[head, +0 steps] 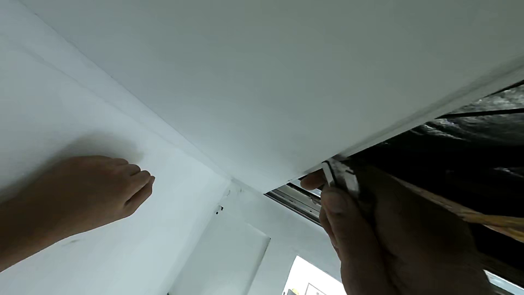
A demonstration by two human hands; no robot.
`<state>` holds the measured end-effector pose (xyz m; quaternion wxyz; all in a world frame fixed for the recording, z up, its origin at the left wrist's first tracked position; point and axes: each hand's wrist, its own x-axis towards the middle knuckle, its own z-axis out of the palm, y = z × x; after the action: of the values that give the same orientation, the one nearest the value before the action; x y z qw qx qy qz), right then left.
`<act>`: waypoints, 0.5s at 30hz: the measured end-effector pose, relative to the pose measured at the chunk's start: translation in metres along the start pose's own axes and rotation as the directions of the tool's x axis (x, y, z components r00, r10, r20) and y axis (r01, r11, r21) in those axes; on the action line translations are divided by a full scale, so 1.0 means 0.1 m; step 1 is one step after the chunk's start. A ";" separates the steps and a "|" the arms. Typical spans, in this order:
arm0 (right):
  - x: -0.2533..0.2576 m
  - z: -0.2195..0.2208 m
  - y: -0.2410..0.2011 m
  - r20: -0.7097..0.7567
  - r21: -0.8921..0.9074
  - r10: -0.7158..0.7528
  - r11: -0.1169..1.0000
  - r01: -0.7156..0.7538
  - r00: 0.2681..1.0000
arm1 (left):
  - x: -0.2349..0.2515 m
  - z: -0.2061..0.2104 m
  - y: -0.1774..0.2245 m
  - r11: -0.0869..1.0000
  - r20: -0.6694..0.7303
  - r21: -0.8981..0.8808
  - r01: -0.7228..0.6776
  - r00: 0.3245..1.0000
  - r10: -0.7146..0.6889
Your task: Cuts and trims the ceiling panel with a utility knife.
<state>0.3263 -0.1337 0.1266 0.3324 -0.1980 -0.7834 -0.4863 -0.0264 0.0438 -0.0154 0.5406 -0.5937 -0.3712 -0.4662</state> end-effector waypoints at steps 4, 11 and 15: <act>-0.02 0.11 0.06 0.021 0.011 0.013 1.000 -0.014 1.000 | -0.01 0.00 -0.01 1.000 0.022 0.011 0.005 1.000 -0.005; -0.11 0.10 0.12 0.007 0.033 0.033 0.999 -0.033 0.999 | 0.01 -0.01 0.03 0.999 0.074 0.017 0.033 0.997 -0.035; -0.04 0.00 0.08 0.014 0.195 0.010 0.981 -0.012 1.000 | 0.00 -0.01 0.02 1.000 0.075 0.015 0.027 0.997 -0.028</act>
<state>0.3343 -0.1298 0.1286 0.3476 -0.1719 -0.8285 -0.4040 -0.0249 0.0425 -0.0163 0.5239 -0.6021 -0.4027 -0.4482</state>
